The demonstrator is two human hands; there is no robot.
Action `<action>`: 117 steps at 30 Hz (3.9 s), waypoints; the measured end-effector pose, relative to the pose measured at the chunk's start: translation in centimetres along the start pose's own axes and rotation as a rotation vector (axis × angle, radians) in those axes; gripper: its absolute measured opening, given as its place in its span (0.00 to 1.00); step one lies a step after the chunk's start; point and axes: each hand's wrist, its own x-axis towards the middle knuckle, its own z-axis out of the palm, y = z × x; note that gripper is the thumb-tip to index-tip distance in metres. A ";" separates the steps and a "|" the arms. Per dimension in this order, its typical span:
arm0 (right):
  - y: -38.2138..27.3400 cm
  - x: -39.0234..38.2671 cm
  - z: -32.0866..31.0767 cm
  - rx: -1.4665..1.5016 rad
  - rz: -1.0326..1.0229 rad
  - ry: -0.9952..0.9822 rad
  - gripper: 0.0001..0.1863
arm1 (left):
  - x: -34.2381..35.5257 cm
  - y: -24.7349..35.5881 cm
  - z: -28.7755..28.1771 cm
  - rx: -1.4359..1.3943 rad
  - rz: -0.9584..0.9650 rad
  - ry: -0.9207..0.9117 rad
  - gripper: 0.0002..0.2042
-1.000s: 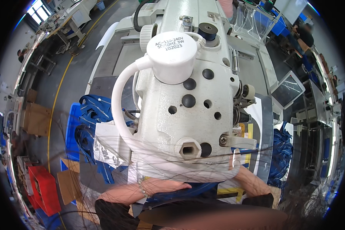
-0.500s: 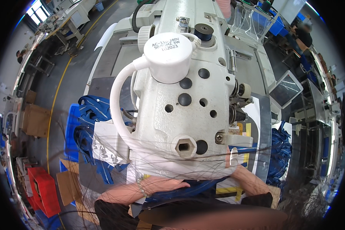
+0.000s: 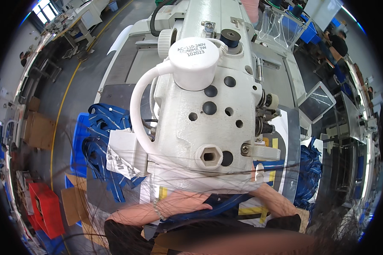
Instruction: Sewing blue fabric straps using an industrial sewing machine.
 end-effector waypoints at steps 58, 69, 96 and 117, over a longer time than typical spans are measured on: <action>-1.1 0.4 -0.7 -0.585 -0.355 0.127 0.23 | 1.0 0.5 0.4 0.232 0.079 0.057 0.34; -3.1 2.0 -2.7 -0.639 -0.433 0.079 0.19 | 0.7 -0.8 -0.2 0.044 0.196 0.379 0.26; -2.1 7.2 -1.1 -0.815 -1.006 -0.021 0.17 | -0.9 -6.5 -0.7 0.321 -0.006 0.240 0.23; 1.0 3.3 -1.1 -0.850 -0.717 -0.087 0.16 | -0.9 -6.3 -0.8 0.522 -0.041 0.150 0.24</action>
